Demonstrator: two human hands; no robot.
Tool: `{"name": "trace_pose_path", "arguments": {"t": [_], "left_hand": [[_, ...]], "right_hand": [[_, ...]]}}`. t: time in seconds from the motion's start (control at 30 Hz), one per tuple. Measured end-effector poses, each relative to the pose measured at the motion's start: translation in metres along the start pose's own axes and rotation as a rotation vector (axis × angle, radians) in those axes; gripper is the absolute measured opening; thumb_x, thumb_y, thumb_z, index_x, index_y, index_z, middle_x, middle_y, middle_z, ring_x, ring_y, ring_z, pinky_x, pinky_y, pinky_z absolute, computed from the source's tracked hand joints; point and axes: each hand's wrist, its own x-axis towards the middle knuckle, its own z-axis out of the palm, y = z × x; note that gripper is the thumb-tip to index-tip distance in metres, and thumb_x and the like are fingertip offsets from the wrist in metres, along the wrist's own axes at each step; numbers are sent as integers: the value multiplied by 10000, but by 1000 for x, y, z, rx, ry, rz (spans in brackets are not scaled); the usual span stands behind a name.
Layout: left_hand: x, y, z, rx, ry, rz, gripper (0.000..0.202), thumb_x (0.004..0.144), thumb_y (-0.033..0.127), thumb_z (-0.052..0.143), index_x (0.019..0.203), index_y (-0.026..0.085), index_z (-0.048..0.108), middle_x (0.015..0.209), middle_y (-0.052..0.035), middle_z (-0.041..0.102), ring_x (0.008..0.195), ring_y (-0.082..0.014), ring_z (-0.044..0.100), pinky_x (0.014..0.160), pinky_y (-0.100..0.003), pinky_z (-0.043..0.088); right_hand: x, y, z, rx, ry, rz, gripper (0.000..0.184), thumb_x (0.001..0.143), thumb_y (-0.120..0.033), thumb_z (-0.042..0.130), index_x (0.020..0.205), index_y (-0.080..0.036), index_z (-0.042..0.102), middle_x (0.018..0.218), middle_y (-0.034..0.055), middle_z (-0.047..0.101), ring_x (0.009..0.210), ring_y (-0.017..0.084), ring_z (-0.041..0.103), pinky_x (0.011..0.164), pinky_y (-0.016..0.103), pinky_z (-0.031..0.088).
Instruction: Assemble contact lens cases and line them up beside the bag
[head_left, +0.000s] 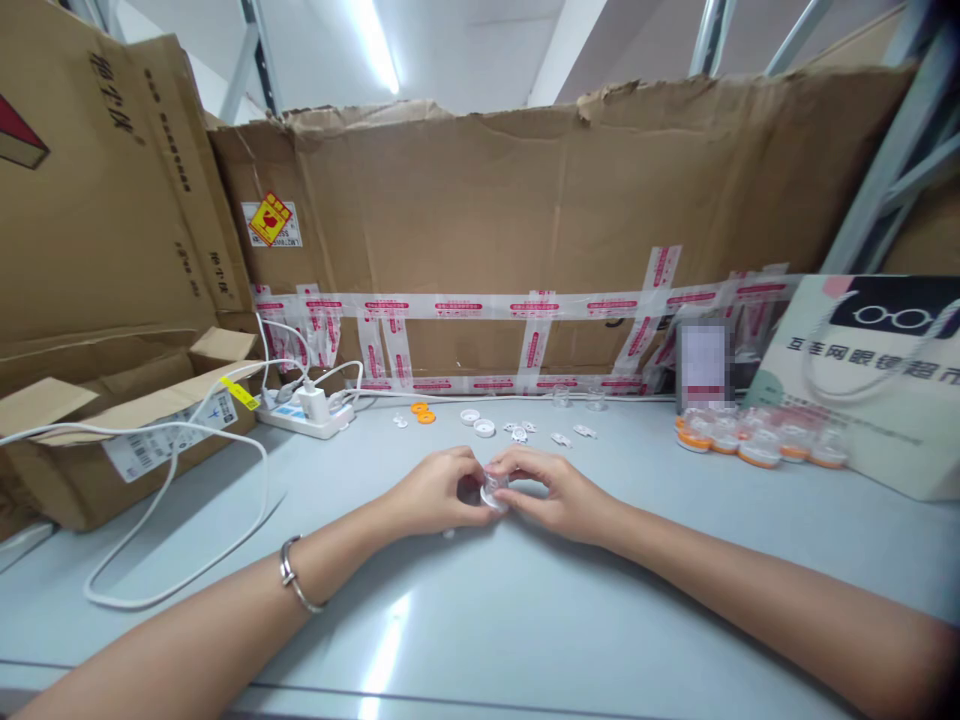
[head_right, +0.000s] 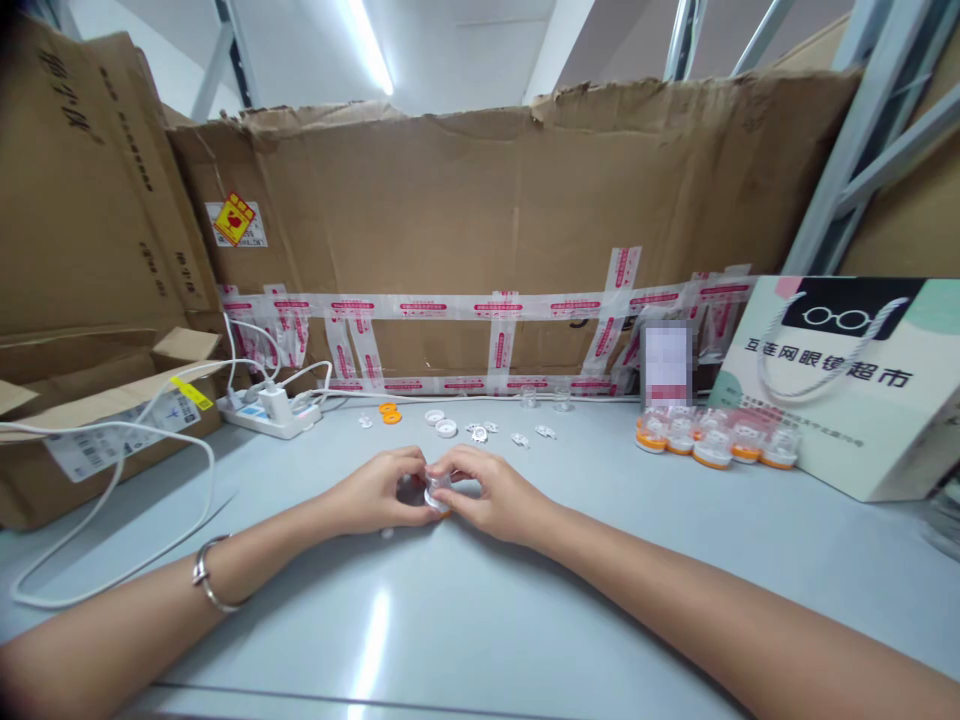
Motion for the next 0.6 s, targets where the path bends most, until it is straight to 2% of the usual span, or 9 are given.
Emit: {"name": "trace_pose_path", "arguments": {"t": [0.1, 0.2, 0.3, 0.43, 0.6], "left_hand": [[0, 0, 5, -34, 38, -24, 227, 680, 356, 639, 766, 148, 616, 780, -21, 561, 683, -136, 538, 621, -224, 409], [1, 0, 7, -106, 60, -64, 241, 694, 373, 633, 790, 153, 638, 796, -30, 574, 699, -140, 543, 634, -231, 414], [4, 2, 6, -306, 78, -155, 285, 716, 393, 622, 863, 150, 638, 858, -54, 610, 761, -157, 568, 673, -249, 434], [7, 11, 4, -743, 105, -233, 317, 747, 358, 618, 970, 138, 581, 942, -78, 637, 838, -159, 599, 737, -261, 457], [8, 17, 3, -918, 147, -289, 334, 697, 334, 680, 957, 138, 607, 931, -74, 656, 866, -167, 610, 820, -295, 458]], "right_hand": [[0, 0, 1, 28, 19, 59, 150, 784, -262, 567, 916, -201, 605, 960, 49, 604, 924, 162, 581, 846, 330, 503], [2, 3, 0, 127, 83, 197, 161, 755, -310, 595, 857, -186, 585, 947, 49, 602, 918, 170, 590, 812, 335, 519], [6, 7, -3, 227, 179, 275, 231, 730, -360, 622, 867, -183, 565, 963, 53, 612, 909, 178, 599, 808, 346, 508], [10, 6, -9, 287, 299, 223, 277, 738, -354, 625, 965, -208, 562, 988, 54, 622, 933, 179, 592, 858, 361, 475], [11, 3, -11, 246, 289, 192, 312, 758, -333, 607, 1056, -242, 588, 1005, 43, 624, 954, 180, 573, 850, 356, 487]]}}
